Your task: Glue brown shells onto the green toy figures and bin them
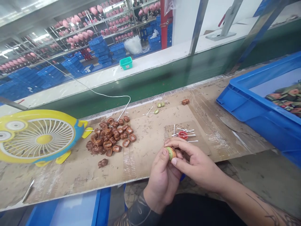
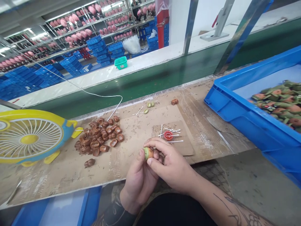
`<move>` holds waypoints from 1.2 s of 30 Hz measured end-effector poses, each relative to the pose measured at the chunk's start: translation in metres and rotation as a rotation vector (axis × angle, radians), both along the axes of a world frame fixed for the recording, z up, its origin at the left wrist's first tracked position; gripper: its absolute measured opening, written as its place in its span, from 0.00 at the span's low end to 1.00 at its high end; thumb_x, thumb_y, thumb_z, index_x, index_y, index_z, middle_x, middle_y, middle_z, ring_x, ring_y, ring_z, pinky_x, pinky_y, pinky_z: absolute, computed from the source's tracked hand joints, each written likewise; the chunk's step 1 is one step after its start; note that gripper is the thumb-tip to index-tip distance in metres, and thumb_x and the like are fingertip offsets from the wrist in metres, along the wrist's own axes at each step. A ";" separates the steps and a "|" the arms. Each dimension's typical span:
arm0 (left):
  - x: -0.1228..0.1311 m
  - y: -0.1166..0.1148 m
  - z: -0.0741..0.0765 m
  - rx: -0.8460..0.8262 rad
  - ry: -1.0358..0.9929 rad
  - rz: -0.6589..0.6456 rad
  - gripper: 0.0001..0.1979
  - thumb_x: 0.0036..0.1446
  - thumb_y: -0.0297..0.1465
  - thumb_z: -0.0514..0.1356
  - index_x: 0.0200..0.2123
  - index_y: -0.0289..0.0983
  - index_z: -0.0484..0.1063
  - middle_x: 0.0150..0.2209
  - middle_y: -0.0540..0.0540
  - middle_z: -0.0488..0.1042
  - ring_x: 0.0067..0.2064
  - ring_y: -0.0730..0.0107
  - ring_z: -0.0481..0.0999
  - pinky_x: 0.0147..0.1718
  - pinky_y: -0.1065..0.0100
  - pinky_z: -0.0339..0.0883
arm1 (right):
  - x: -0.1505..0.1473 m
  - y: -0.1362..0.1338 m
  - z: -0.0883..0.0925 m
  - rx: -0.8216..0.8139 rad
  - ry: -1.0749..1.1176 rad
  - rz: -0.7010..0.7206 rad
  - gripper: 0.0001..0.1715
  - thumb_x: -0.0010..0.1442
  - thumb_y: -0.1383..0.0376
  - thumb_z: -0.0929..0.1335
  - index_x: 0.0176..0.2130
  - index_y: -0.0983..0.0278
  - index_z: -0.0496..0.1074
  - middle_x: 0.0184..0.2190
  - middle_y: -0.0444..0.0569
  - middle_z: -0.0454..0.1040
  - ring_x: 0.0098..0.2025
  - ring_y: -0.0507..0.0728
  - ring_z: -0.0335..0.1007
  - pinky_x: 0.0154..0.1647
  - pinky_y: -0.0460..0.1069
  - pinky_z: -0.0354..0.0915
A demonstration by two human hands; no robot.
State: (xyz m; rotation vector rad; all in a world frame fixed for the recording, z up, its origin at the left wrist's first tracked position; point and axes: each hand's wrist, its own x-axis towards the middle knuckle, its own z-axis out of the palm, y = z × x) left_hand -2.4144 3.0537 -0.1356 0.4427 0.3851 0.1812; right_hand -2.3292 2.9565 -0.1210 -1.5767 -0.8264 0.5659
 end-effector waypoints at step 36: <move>0.294 0.123 0.043 1.279 0.221 -0.248 0.21 0.53 0.49 0.68 0.35 0.35 0.76 0.32 0.47 0.74 0.33 0.68 0.73 0.33 0.68 0.70 | 0.130 -0.088 -0.109 -0.530 -0.470 -0.584 0.24 0.60 0.69 0.66 0.54 0.60 0.78 0.56 0.55 0.78 0.61 0.66 0.73 0.63 0.60 0.71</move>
